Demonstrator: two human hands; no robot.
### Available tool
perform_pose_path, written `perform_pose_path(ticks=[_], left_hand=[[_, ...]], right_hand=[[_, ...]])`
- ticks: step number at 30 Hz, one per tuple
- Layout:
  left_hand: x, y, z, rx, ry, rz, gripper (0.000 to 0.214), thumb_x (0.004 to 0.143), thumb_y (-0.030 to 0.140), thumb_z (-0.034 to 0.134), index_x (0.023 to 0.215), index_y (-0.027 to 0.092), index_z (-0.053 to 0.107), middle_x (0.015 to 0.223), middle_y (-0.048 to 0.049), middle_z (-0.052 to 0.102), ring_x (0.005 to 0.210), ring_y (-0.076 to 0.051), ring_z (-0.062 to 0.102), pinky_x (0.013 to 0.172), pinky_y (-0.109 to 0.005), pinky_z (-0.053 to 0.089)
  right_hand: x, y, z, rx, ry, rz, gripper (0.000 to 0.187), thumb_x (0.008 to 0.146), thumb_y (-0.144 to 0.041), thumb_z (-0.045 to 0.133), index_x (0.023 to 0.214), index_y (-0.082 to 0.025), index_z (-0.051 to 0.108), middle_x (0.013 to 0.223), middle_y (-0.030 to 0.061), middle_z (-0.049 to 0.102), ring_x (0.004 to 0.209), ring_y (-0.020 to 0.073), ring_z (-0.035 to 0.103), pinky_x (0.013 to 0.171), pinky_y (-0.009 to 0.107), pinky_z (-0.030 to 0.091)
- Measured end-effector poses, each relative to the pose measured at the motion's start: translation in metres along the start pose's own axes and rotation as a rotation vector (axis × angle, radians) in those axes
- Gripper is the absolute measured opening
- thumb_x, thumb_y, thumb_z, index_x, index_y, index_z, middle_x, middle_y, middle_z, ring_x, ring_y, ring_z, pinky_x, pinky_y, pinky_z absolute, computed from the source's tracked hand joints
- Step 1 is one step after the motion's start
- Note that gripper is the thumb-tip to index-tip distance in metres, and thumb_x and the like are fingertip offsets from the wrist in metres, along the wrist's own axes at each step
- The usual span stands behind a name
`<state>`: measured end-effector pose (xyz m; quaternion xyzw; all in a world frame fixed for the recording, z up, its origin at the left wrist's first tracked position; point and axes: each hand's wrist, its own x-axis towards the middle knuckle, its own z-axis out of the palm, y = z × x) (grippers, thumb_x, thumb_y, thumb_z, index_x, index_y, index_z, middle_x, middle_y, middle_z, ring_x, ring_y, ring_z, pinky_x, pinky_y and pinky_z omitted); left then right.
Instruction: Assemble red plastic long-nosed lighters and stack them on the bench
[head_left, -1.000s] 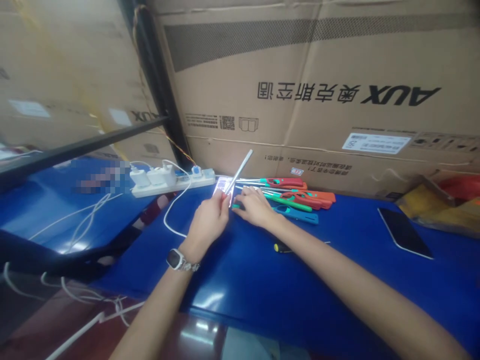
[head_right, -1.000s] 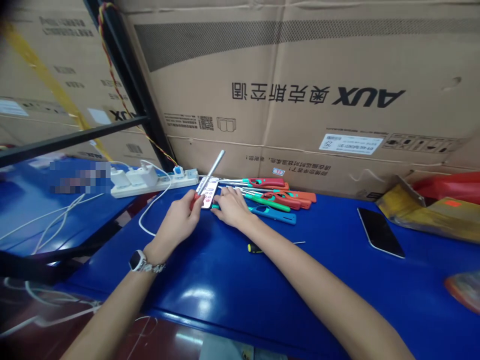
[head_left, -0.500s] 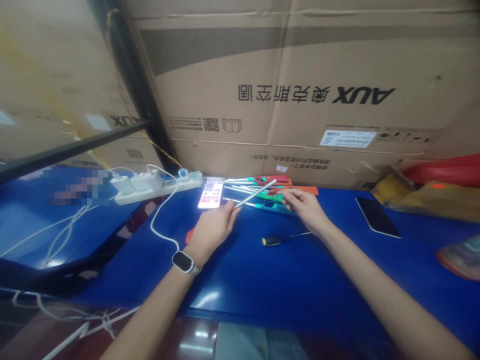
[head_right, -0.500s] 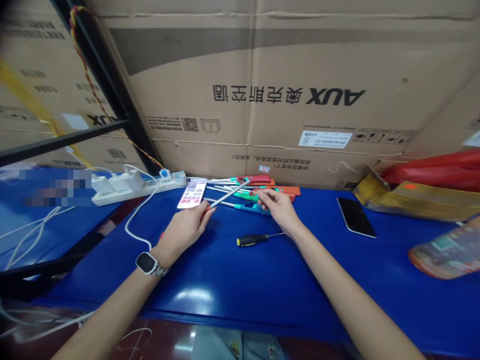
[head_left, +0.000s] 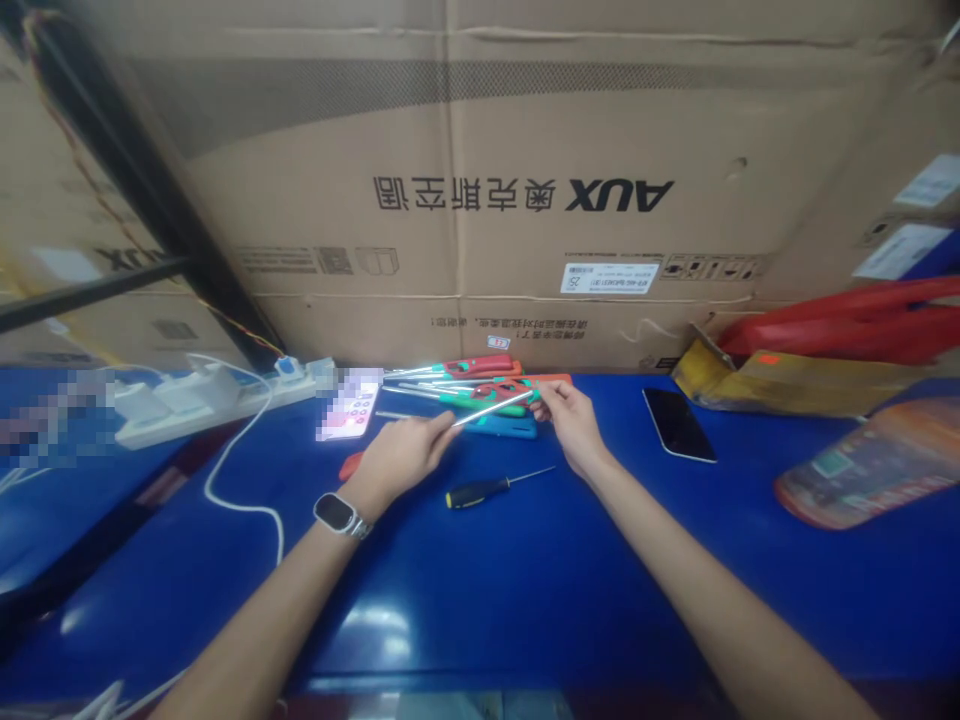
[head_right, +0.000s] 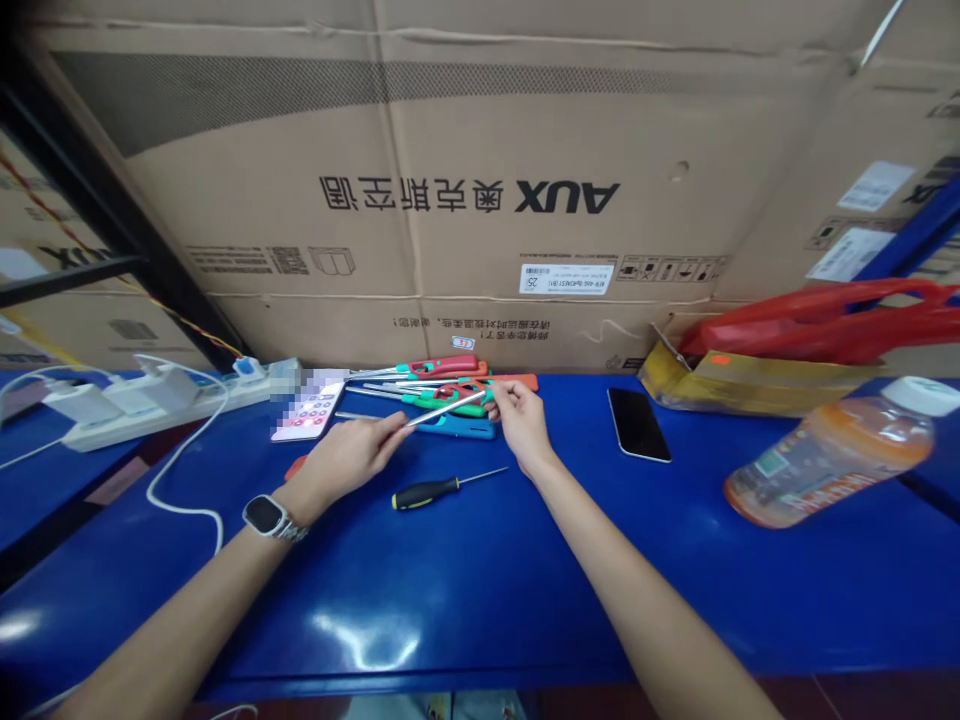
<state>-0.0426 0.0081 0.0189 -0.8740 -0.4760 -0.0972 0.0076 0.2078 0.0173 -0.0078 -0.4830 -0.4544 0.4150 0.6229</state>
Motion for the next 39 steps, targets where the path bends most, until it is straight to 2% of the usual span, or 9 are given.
perform_pose_path(ticks=[4, 9, 13, 15, 21, 25, 29, 34, 39], left_hand=[[-0.009, -0.002, 0.006, 0.005, -0.039, -0.004, 0.041, 0.104, 0.047, 0.027, 0.098, 0.024, 0.06, 0.077, -0.0065, 0.07, 0.069, -0.025, 0.067, 0.061, -0.029, 0.036], [-0.017, -0.002, 0.005, -0.004, -0.058, -0.001, 0.044, 0.104, 0.048, 0.026, 0.1, 0.024, 0.062, 0.076, -0.0062, 0.07, 0.069, -0.024, 0.067, 0.062, -0.028, 0.037], [-0.018, 0.003, 0.003, 0.011, -0.052, 0.011, 0.044, 0.104, 0.047, 0.026, 0.099, 0.023, 0.061, 0.078, -0.0062, 0.071, 0.069, -0.023, 0.067, 0.059, -0.028, 0.035], [-0.017, 0.005, 0.003, 0.027, -0.056, 0.022, 0.045, 0.104, 0.047, 0.024, 0.098, 0.022, 0.06, 0.077, -0.0058, 0.071, 0.069, -0.022, 0.068, 0.059, -0.028, 0.034], [-0.014, 0.012, 0.006, 0.054, -0.039, 0.019, 0.044, 0.104, 0.048, 0.023, 0.097, 0.022, 0.057, 0.079, -0.0058, 0.071, 0.07, -0.024, 0.069, 0.057, -0.029, 0.036], [-0.013, 0.019, 0.006, -0.006, -0.02, -0.043, 0.033, 0.103, 0.045, 0.032, 0.101, 0.021, 0.054, 0.082, -0.0069, 0.072, 0.075, -0.027, 0.071, 0.059, -0.029, 0.04], [-0.013, 0.024, 0.004, -0.092, -0.008, -0.103, 0.023, 0.096, 0.035, 0.049, 0.113, 0.021, 0.047, 0.085, -0.0064, 0.073, 0.078, -0.029, 0.072, 0.06, -0.03, 0.043], [-0.014, 0.029, -0.002, -0.074, -0.032, -0.141, 0.023, 0.098, 0.029, 0.042, 0.118, 0.019, 0.042, 0.08, -0.0085, 0.073, 0.076, -0.033, 0.073, 0.062, -0.033, 0.046], [-0.013, 0.034, -0.005, -0.025, -0.078, -0.123, 0.023, 0.098, 0.026, 0.039, 0.118, 0.016, 0.042, 0.083, -0.0124, 0.073, 0.078, -0.035, 0.073, 0.066, -0.037, 0.05]], right_hand=[[-0.007, 0.0, 0.001, -0.09, -0.014, -0.064, 0.044, 0.072, -0.061, 0.071, 0.08, -0.019, 0.062, 0.062, -0.0003, 0.062, 0.055, 0.0124, 0.056, 0.056, 0.027, 0.048], [-0.017, -0.004, 0.009, -0.145, -0.081, -0.133, 0.044, 0.074, -0.062, 0.07, 0.076, -0.019, 0.062, 0.061, -0.0007, 0.061, 0.056, 0.013, 0.056, 0.056, 0.027, 0.05], [-0.023, -0.004, 0.015, -0.077, -0.154, -0.074, 0.043, 0.069, -0.059, 0.077, 0.076, -0.019, 0.063, 0.064, 0.0007, 0.066, 0.058, 0.0142, 0.061, 0.061, 0.029, 0.054], [-0.026, -0.003, 0.019, -0.057, -0.186, -0.023, 0.043, 0.066, -0.057, 0.08, 0.075, -0.019, 0.063, 0.062, 0.0011, 0.067, 0.054, 0.0136, 0.061, 0.057, 0.028, 0.052], [-0.036, -0.006, 0.035, 0.1, -0.122, 0.105, 0.043, 0.056, -0.045, 0.089, 0.076, -0.017, 0.064, 0.058, -0.0002, 0.067, 0.048, 0.0103, 0.056, 0.049, 0.024, 0.045], [-0.045, -0.014, 0.045, 0.133, -0.193, 0.168, 0.035, 0.058, -0.042, 0.088, 0.072, -0.015, 0.071, 0.06, 0.0006, 0.067, 0.049, 0.0088, 0.053, 0.049, 0.023, 0.043], [-0.052, -0.02, 0.056, 0.118, -0.25, 0.134, 0.034, 0.057, -0.04, 0.088, 0.075, -0.016, 0.074, 0.059, -0.0019, 0.064, 0.052, 0.0096, 0.053, 0.05, 0.023, 0.044], [-0.053, -0.02, 0.063, 0.037, -0.239, 0.115, 0.035, 0.059, -0.045, 0.086, 0.068, -0.016, 0.069, 0.055, -0.0021, 0.061, 0.047, 0.009, 0.049, 0.047, 0.023, 0.041], [-0.054, -0.017, 0.063, -0.075, -0.23, 0.071, 0.041, 0.069, -0.053, 0.077, 0.056, -0.018, 0.059, 0.047, -0.0022, 0.055, 0.041, 0.008, 0.043, 0.042, 0.023, 0.033]])
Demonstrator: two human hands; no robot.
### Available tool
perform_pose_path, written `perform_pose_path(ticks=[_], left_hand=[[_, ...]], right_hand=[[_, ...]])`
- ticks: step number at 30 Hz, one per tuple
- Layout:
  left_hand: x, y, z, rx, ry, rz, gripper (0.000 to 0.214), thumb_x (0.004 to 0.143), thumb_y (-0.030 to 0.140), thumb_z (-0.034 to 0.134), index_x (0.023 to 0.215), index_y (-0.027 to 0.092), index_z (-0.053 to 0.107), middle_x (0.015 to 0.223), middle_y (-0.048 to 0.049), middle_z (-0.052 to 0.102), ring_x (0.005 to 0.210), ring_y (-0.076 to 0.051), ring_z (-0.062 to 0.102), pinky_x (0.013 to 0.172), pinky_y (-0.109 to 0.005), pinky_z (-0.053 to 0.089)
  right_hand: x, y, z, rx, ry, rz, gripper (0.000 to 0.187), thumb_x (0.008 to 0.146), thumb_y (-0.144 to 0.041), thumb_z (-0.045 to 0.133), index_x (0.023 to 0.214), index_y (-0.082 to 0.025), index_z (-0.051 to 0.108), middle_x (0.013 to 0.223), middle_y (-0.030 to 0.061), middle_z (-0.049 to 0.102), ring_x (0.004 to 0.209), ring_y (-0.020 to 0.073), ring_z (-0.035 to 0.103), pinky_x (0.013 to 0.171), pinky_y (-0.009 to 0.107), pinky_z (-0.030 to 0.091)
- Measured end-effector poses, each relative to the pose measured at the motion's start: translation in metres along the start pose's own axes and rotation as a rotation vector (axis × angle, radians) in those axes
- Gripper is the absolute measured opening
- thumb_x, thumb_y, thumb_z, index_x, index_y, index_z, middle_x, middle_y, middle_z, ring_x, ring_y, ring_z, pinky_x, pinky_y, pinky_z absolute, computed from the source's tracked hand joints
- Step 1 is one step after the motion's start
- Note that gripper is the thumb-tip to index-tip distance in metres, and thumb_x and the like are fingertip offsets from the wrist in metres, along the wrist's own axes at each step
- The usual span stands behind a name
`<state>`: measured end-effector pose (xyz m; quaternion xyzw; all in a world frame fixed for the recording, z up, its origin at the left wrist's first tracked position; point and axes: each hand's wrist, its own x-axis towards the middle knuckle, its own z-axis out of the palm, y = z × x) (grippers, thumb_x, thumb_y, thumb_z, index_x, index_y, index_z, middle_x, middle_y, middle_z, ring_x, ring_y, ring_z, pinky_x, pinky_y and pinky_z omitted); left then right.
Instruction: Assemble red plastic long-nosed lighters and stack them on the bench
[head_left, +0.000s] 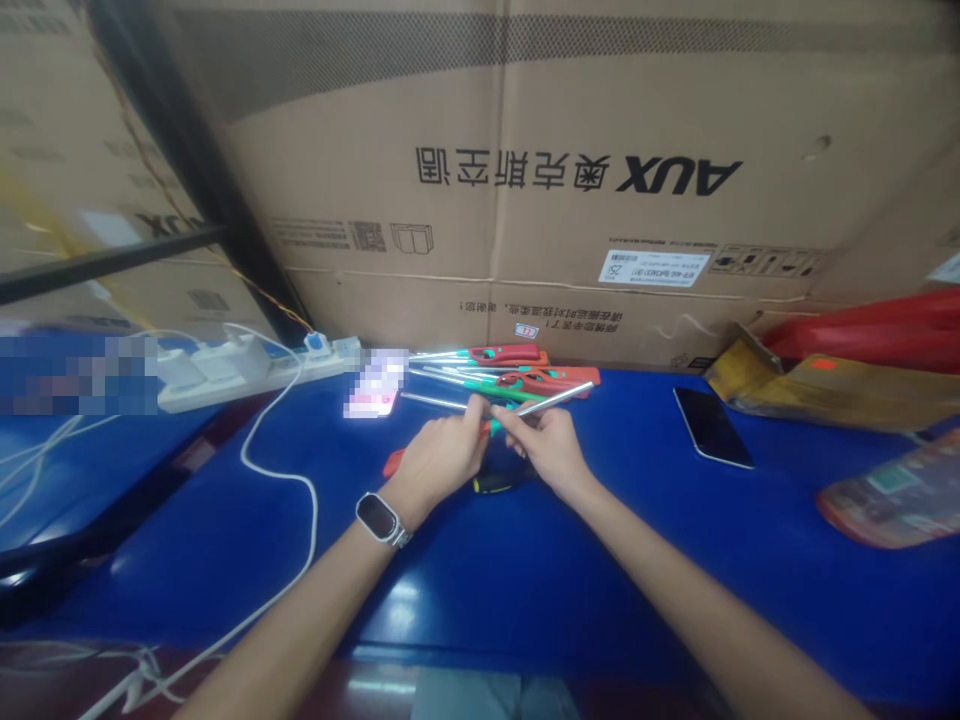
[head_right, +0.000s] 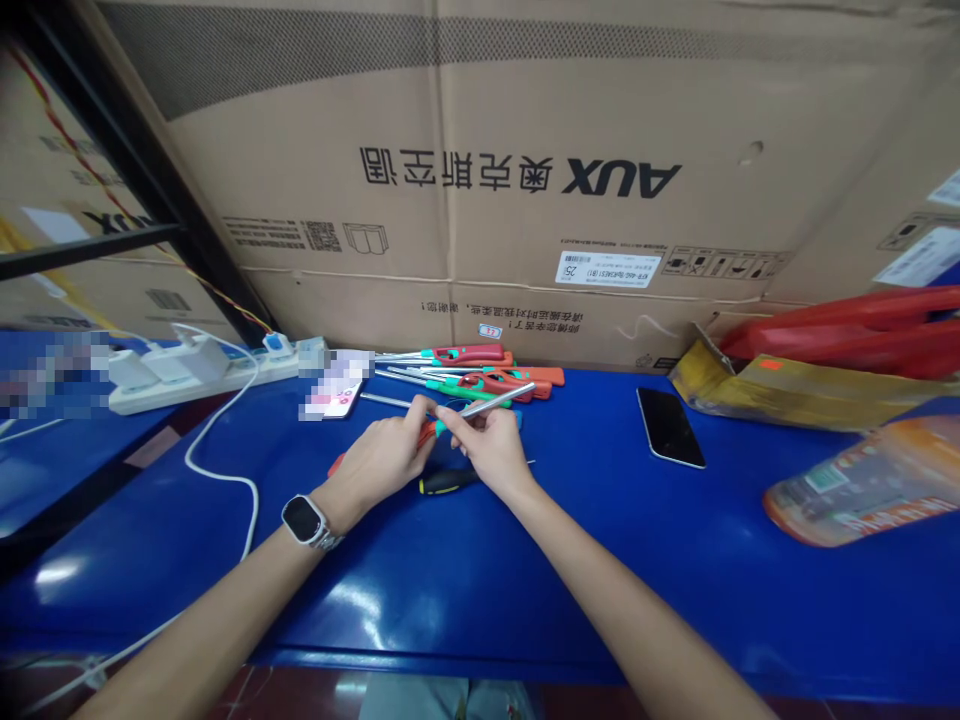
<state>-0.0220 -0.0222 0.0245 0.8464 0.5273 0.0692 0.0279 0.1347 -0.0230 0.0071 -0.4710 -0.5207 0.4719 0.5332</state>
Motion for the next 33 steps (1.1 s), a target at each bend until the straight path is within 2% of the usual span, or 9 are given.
perform_pose_path(ticks=[6, 11, 15, 18, 21, 23, 27, 33], left_hand=[[0.001, 0.003, -0.001, -0.063, 0.008, 0.033, 0.027, 0.096, 0.021, 0.04, 0.122, 0.015, 0.04, 0.084, -0.0126, 0.072, 0.08, -0.035, 0.073, 0.066, -0.037, 0.05], [0.002, 0.004, 0.0, -0.12, -0.002, -0.001, 0.036, 0.093, 0.021, 0.044, 0.128, 0.016, 0.038, 0.081, -0.0107, 0.072, 0.078, -0.034, 0.072, 0.066, -0.036, 0.049], [0.004, 0.001, 0.002, -0.157, 0.071, 0.035, 0.04, 0.09, 0.023, 0.048, 0.128, 0.018, 0.04, 0.08, -0.0079, 0.072, 0.077, -0.032, 0.072, 0.064, -0.033, 0.047], [0.003, -0.008, 0.001, -0.18, 0.129, 0.099, 0.039, 0.089, 0.028, 0.052, 0.127, 0.02, 0.044, 0.08, -0.005, 0.071, 0.077, -0.03, 0.071, 0.062, -0.03, 0.044], [0.002, -0.022, 0.0, -0.105, 0.087, 0.135, 0.021, 0.095, 0.039, 0.048, 0.105, 0.022, 0.057, 0.081, -0.0053, 0.071, 0.077, -0.028, 0.071, 0.063, -0.03, 0.044], [0.001, -0.03, 0.001, -0.057, 0.035, 0.133, 0.022, 0.098, 0.038, 0.044, 0.097, 0.021, 0.058, 0.083, -0.0068, 0.072, 0.077, -0.027, 0.07, 0.063, -0.029, 0.043], [0.0, -0.033, 0.004, -0.048, -0.007, 0.143, 0.015, 0.098, 0.031, 0.045, 0.099, 0.021, 0.056, 0.085, -0.0074, 0.072, 0.076, -0.026, 0.07, 0.062, -0.029, 0.043], [-0.001, -0.027, 0.007, -0.037, -0.021, 0.136, 0.02, 0.1, 0.031, 0.04, 0.103, 0.019, 0.056, 0.085, -0.0107, 0.072, 0.077, -0.029, 0.07, 0.064, -0.032, 0.045]], right_hand=[[-0.001, 0.003, 0.008, -0.073, 0.05, -0.114, 0.049, 0.074, -0.056, 0.072, 0.049, -0.021, 0.046, 0.044, -0.0033, 0.049, 0.042, 0.0086, 0.042, 0.045, 0.023, 0.034], [0.0, 0.003, 0.013, -0.101, 0.068, -0.133, 0.052, 0.074, -0.059, 0.069, 0.049, -0.022, 0.042, 0.042, -0.005, 0.044, 0.041, 0.0085, 0.038, 0.042, 0.023, 0.031], [0.002, 0.004, 0.008, -0.12, 0.065, -0.136, 0.05, 0.075, -0.056, 0.069, 0.049, -0.022, 0.044, 0.041, -0.0044, 0.045, 0.041, 0.0086, 0.039, 0.043, 0.023, 0.031], [0.004, 0.005, 0.004, -0.154, 0.109, -0.126, 0.05, 0.078, -0.056, 0.068, 0.049, -0.021, 0.047, 0.041, -0.0037, 0.046, 0.04, 0.009, 0.04, 0.043, 0.024, 0.032], [0.003, 0.006, 0.002, -0.129, 0.113, -0.066, 0.05, 0.079, -0.059, 0.066, 0.053, -0.02, 0.052, 0.042, -0.0037, 0.047, 0.039, 0.0091, 0.041, 0.043, 0.024, 0.032], [0.002, 0.007, 0.002, -0.082, 0.046, -0.045, 0.048, 0.079, -0.062, 0.067, 0.06, -0.019, 0.053, 0.046, -0.0042, 0.049, 0.039, 0.0083, 0.041, 0.041, 0.023, 0.03], [-0.002, 0.01, 0.004, 0.008, -0.056, -0.061, 0.046, 0.078, -0.062, 0.07, 0.068, -0.02, 0.053, 0.05, -0.0062, 0.047, 0.039, 0.0065, 0.036, 0.039, 0.022, 0.026], [-0.002, 0.011, 0.008, 0.045, -0.018, -0.029, 0.049, 0.075, -0.064, 0.071, 0.064, -0.02, 0.053, 0.047, -0.0052, 0.046, 0.036, 0.0067, 0.033, 0.036, 0.023, 0.022]])
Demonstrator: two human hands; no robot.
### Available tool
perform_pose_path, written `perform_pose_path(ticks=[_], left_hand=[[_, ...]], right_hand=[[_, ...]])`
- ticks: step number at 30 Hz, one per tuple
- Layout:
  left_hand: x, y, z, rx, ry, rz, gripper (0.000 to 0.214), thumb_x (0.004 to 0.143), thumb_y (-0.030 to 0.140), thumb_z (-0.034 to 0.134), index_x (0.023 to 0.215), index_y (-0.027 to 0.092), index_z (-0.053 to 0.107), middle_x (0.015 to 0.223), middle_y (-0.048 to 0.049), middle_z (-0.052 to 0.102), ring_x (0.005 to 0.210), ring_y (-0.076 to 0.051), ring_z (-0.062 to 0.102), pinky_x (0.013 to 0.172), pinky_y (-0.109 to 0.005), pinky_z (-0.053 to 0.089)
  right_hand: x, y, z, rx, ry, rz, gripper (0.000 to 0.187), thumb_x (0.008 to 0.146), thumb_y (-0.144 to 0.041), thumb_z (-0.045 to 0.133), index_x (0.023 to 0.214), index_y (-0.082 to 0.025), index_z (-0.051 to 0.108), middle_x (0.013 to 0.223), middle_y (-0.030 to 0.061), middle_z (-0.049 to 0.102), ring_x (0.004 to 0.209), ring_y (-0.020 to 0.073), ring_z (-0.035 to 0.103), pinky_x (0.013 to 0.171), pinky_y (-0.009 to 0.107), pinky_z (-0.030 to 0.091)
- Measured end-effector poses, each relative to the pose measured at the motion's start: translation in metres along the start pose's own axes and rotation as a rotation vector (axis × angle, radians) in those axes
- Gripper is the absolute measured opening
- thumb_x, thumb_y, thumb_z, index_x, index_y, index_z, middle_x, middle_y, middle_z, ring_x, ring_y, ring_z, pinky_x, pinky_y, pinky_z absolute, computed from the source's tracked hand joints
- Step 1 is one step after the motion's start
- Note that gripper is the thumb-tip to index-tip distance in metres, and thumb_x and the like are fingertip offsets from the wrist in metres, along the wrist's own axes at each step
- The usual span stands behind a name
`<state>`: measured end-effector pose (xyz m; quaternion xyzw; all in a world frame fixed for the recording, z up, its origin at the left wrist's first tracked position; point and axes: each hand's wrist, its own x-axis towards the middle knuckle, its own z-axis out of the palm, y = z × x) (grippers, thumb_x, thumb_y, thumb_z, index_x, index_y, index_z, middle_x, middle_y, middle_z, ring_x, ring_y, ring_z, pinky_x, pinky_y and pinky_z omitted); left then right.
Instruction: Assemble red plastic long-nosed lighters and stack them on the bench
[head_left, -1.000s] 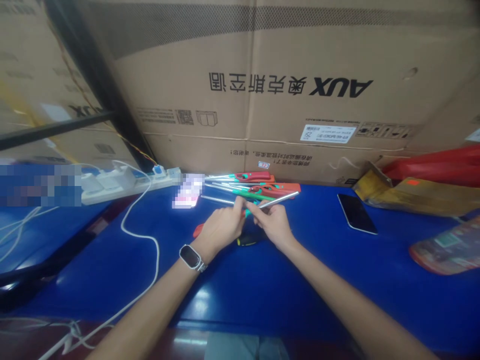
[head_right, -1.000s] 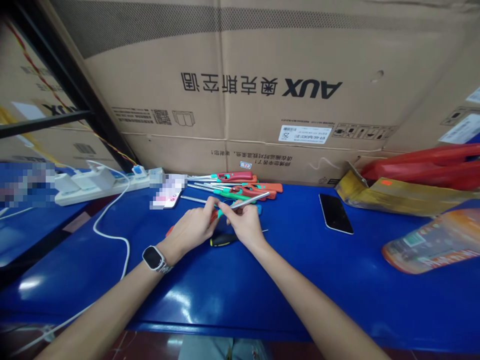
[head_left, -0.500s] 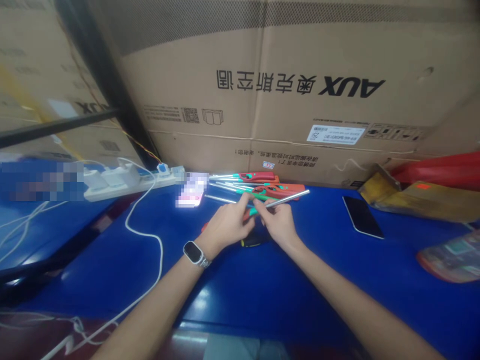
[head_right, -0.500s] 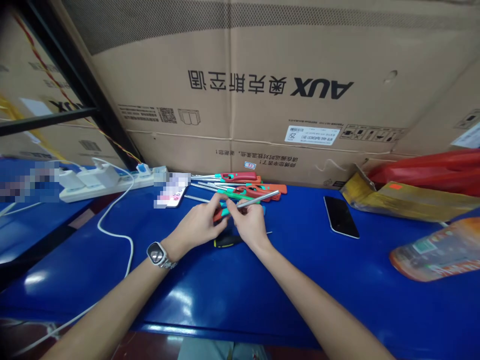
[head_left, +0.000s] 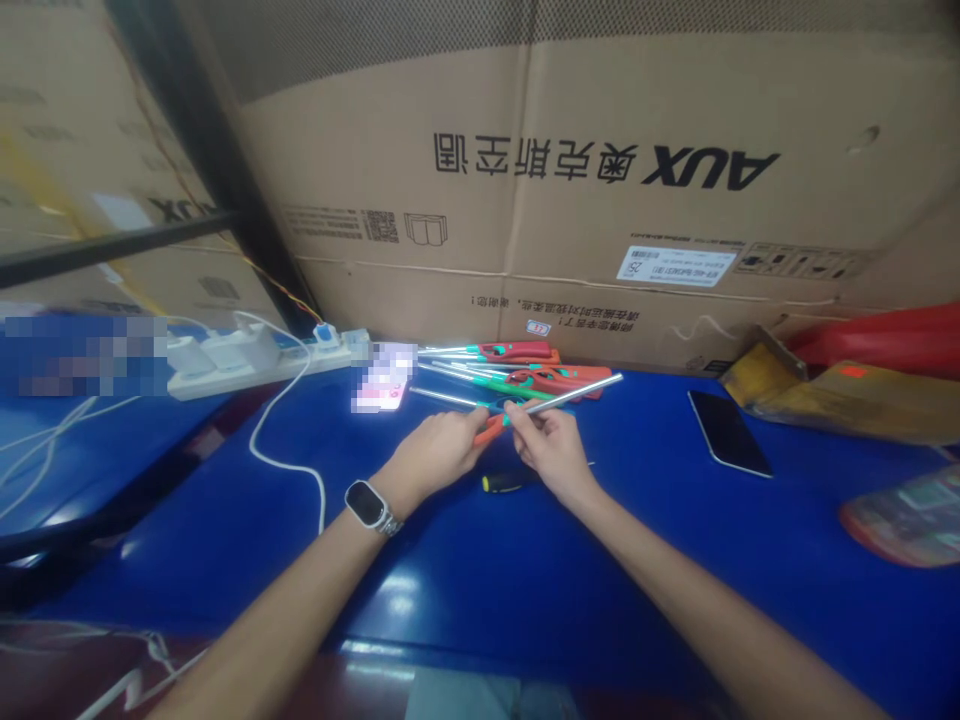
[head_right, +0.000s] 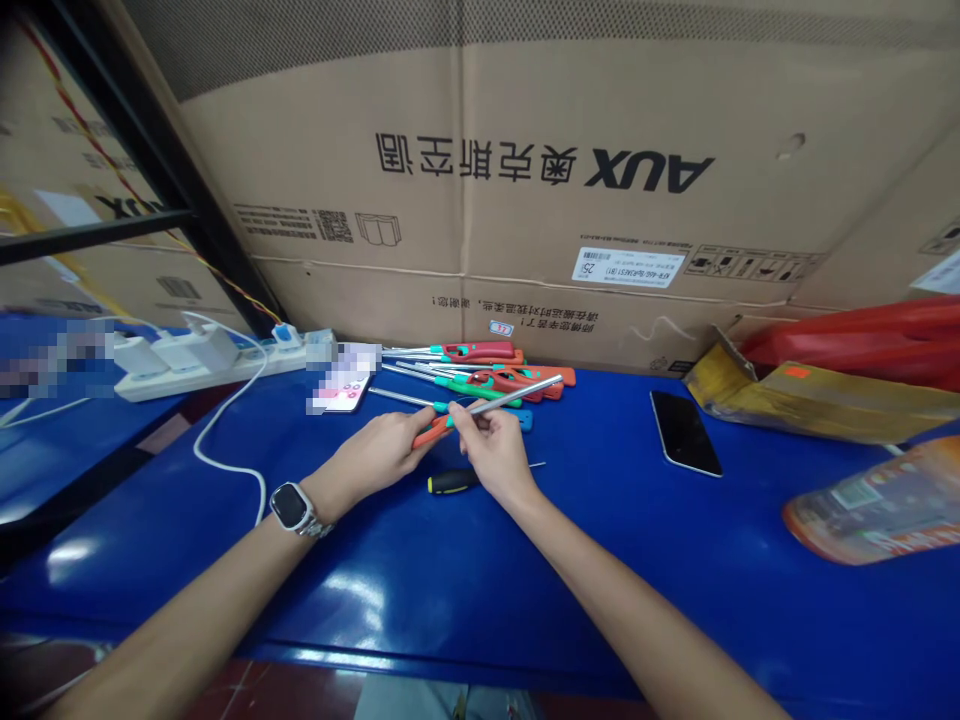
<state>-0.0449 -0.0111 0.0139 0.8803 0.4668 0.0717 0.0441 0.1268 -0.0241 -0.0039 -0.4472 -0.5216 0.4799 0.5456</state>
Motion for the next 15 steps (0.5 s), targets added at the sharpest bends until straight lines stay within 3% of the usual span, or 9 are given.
perform_pose_path(ticks=[5, 9, 12, 15], left_hand=[[0.0, 0.003, -0.001, -0.026, 0.003, -0.038, 0.02, 0.1, 0.031, 0.04, 0.103, 0.019, 0.056, 0.084, -0.0107, 0.071, 0.076, -0.029, 0.07, 0.065, -0.031, 0.046], [0.001, 0.007, 0.001, -0.162, 0.058, -0.067, 0.018, 0.099, 0.033, 0.042, 0.095, 0.021, 0.056, 0.079, -0.0068, 0.069, 0.07, -0.025, 0.068, 0.061, -0.029, 0.042], [0.005, 0.01, 0.004, -0.437, 0.157, -0.062, 0.017, 0.097, 0.031, 0.046, 0.086, 0.021, 0.054, 0.073, -0.0021, 0.065, 0.066, -0.019, 0.064, 0.059, -0.026, 0.039], [0.014, 0.015, 0.004, -0.864, 0.325, -0.095, 0.027, 0.098, 0.042, 0.047, 0.085, 0.02, 0.054, 0.066, 0.0021, 0.059, 0.058, -0.014, 0.056, 0.057, -0.023, 0.041]], right_hand=[[-0.001, -0.01, 0.003, -0.094, 0.003, -0.041, 0.052, 0.078, -0.065, 0.068, 0.057, -0.02, 0.051, 0.041, -0.0043, 0.045, 0.037, 0.0073, 0.036, 0.039, 0.023, 0.027], [0.0, -0.011, 0.004, -0.122, 0.002, -0.042, 0.049, 0.08, -0.062, 0.067, 0.062, -0.02, 0.05, 0.042, -0.0052, 0.046, 0.037, 0.0074, 0.038, 0.04, 0.023, 0.029], [-0.001, -0.007, 0.002, -0.097, -0.044, -0.035, 0.04, 0.083, -0.058, 0.066, 0.078, -0.021, 0.052, 0.047, -0.0073, 0.049, 0.039, 0.0078, 0.039, 0.041, 0.022, 0.03], [-0.003, -0.006, -0.002, -0.124, -0.03, -0.104, 0.033, 0.087, -0.054, 0.061, 0.091, -0.022, 0.054, 0.057, -0.0069, 0.05, 0.048, 0.0096, 0.045, 0.047, 0.022, 0.036]])
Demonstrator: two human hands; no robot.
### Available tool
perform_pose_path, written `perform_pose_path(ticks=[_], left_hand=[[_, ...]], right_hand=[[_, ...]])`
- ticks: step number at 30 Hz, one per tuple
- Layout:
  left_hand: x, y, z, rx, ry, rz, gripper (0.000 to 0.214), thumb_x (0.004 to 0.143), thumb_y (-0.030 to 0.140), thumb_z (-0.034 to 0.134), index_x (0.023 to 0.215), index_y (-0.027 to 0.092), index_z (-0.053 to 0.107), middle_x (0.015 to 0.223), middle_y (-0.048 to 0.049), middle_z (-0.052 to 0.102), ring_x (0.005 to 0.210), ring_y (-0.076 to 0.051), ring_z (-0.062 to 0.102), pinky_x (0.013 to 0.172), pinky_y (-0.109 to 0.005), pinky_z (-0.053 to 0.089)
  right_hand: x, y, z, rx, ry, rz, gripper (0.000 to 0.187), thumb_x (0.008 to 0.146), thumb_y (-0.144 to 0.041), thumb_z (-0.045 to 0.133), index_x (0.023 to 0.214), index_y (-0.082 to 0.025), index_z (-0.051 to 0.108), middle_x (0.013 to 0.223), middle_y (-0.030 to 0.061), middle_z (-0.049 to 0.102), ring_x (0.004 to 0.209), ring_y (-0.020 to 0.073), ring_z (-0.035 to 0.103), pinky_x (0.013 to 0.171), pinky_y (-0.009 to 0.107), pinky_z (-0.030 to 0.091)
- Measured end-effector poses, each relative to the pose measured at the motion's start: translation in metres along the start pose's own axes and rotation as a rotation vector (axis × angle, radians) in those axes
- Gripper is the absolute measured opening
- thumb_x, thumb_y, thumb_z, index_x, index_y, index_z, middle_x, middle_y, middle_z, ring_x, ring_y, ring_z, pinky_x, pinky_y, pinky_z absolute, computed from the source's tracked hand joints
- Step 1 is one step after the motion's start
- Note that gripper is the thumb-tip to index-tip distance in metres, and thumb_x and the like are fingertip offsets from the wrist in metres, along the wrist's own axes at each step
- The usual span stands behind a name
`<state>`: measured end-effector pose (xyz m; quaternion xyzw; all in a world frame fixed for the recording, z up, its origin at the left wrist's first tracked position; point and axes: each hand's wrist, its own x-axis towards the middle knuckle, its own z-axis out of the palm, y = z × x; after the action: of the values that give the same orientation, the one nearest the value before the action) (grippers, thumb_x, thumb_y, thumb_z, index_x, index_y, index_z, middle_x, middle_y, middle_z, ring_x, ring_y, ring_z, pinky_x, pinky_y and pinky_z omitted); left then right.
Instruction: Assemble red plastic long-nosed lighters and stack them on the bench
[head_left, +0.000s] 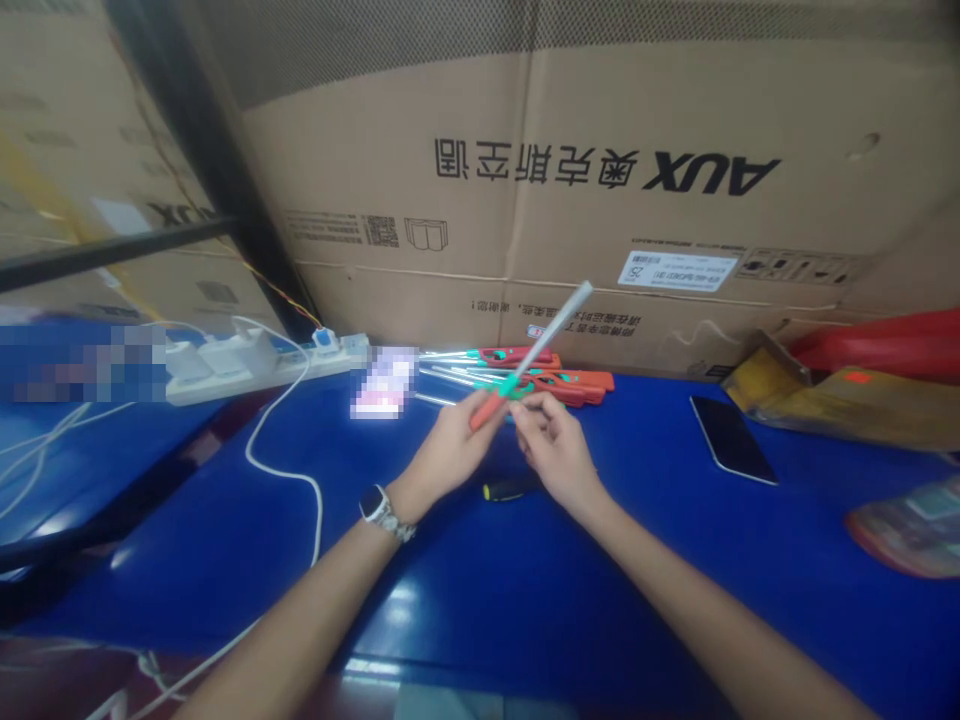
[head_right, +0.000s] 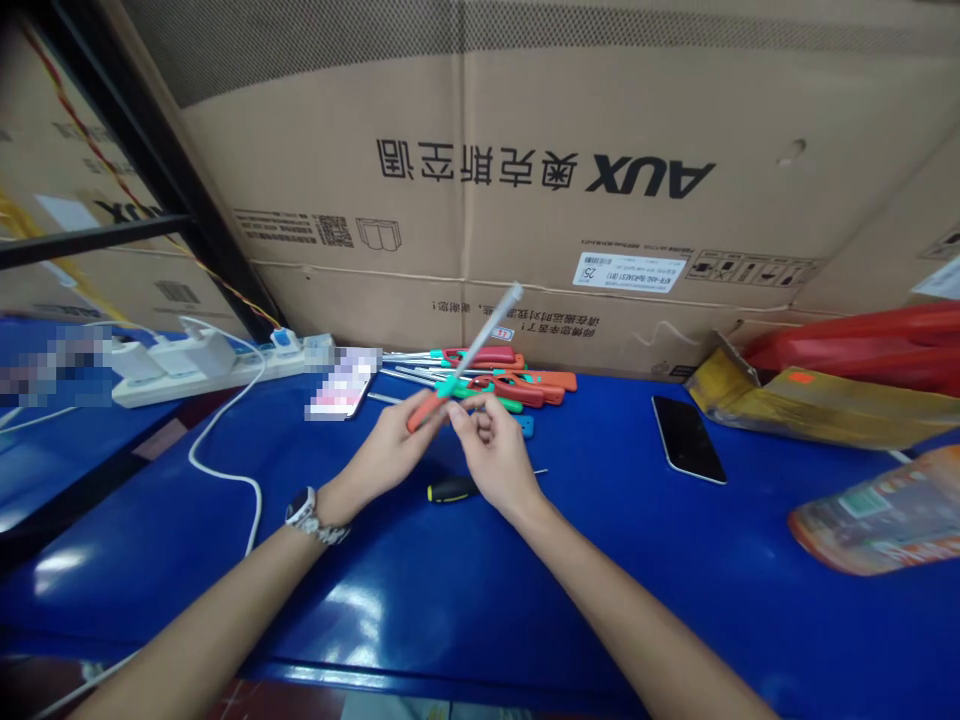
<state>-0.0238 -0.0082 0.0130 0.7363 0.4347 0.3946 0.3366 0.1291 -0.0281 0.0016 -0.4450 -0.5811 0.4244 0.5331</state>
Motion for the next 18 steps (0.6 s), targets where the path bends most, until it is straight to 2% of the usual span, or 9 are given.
perform_pose_path(ticks=[2, 4, 5, 7, 10, 13, 16, 17, 18], left_hand=[[0.006, 0.002, 0.005, -0.25, 0.135, -0.052, 0.036, 0.098, 0.051, 0.043, 0.088, 0.019, 0.055, 0.062, 0.0034, 0.055, 0.055, -0.012, 0.054, 0.059, -0.023, 0.045], [0.009, 0.003, 0.011, -0.412, 0.231, -0.085, 0.039, 0.098, 0.053, 0.043, 0.089, 0.018, 0.056, 0.073, 0.0003, 0.061, 0.068, -0.013, 0.061, 0.07, -0.024, 0.051], [0.01, 0.003, 0.014, -0.464, 0.255, -0.105, 0.04, 0.098, 0.054, 0.043, 0.09, 0.018, 0.057, 0.082, -0.0019, 0.064, 0.077, -0.014, 0.063, 0.076, -0.024, 0.052], [0.01, 0.001, 0.019, -0.531, 0.248, -0.148, 0.044, 0.098, 0.058, 0.039, 0.094, 0.019, 0.058, 0.098, -0.0051, 0.067, 0.091, -0.016, 0.065, 0.085, -0.027, 0.053], [0.007, -0.002, 0.021, -0.578, 0.165, -0.183, 0.051, 0.098, 0.063, 0.032, 0.101, 0.019, 0.058, 0.106, -0.0064, 0.068, 0.094, -0.017, 0.066, 0.085, -0.03, 0.055], [0.004, -0.004, 0.014, -0.62, 0.132, -0.157, 0.049, 0.094, 0.062, 0.045, 0.106, 0.017, 0.061, 0.104, -0.0067, 0.069, 0.089, -0.017, 0.067, 0.083, -0.03, 0.055], [0.002, -0.005, 0.001, -0.552, 0.216, -0.187, 0.048, 0.085, 0.06, 0.062, 0.095, 0.013, 0.066, 0.091, -0.0079, 0.072, 0.081, -0.018, 0.068, 0.078, -0.03, 0.055], [0.001, -0.007, -0.004, -0.476, 0.229, -0.234, 0.05, 0.083, 0.062, 0.063, 0.089, 0.012, 0.067, 0.083, -0.008, 0.072, 0.073, -0.018, 0.068, 0.071, -0.029, 0.056], [0.0, -0.008, -0.009, -0.367, 0.192, -0.285, 0.052, 0.083, 0.064, 0.061, 0.084, 0.012, 0.068, 0.076, -0.0079, 0.072, 0.065, -0.018, 0.067, 0.064, -0.029, 0.054]], right_hand=[[-0.003, -0.002, -0.001, -0.106, 0.035, -0.077, 0.029, 0.087, -0.048, 0.063, 0.096, -0.022, 0.055, 0.07, -0.0031, 0.056, 0.06, 0.0117, 0.052, 0.054, 0.023, 0.042], [-0.007, -0.003, 0.001, -0.235, 0.016, -0.146, 0.027, 0.084, -0.04, 0.068, 0.099, -0.021, 0.056, 0.089, 0.0021, 0.063, 0.075, 0.0142, 0.058, 0.064, 0.025, 0.046], [-0.009, -0.004, 0.003, -0.274, -0.022, -0.162, 0.027, 0.083, -0.037, 0.069, 0.1, -0.021, 0.056, 0.095, 0.0038, 0.065, 0.08, 0.0152, 0.06, 0.067, 0.026, 0.047], [-0.01, -0.003, 0.006, -0.258, -0.124, -0.138, 0.023, 0.084, -0.034, 0.067, 0.1, -0.021, 0.056, 0.095, 0.004, 0.068, 0.081, 0.016, 0.063, 0.069, 0.027, 0.048], [-0.01, -0.001, 0.005, -0.108, -0.218, -0.043, 0.023, 0.088, -0.037, 0.064, 0.101, -0.021, 0.055, 0.082, 0.0001, 0.067, 0.068, 0.0142, 0.064, 0.064, 0.027, 0.05], [-0.008, -0.001, -0.006, -0.037, -0.23, 0.016, 0.031, 0.088, -0.041, 0.065, 0.109, -0.022, 0.055, 0.084, -0.0015, 0.065, 0.058, 0.0114, 0.061, 0.057, 0.026, 0.05], [-0.005, -0.004, -0.025, -0.087, -0.232, 0.065, 0.031, 0.088, -0.044, 0.064, 0.107, -0.022, 0.054, 0.069, -0.0056, 0.06, 0.048, 0.0113, 0.056, 0.049, 0.025, 0.047], [-0.004, -0.005, -0.031, -0.14, -0.22, 0.048, 0.028, 0.088, -0.042, 0.065, 0.104, -0.022, 0.054, 0.066, -0.0057, 0.059, 0.05, 0.0124, 0.057, 0.051, 0.025, 0.048], [-0.003, -0.005, -0.037, -0.21, -0.205, 0.003, 0.024, 0.088, -0.04, 0.065, 0.101, -0.022, 0.056, 0.068, -0.0042, 0.061, 0.056, 0.014, 0.06, 0.056, 0.027, 0.05]])
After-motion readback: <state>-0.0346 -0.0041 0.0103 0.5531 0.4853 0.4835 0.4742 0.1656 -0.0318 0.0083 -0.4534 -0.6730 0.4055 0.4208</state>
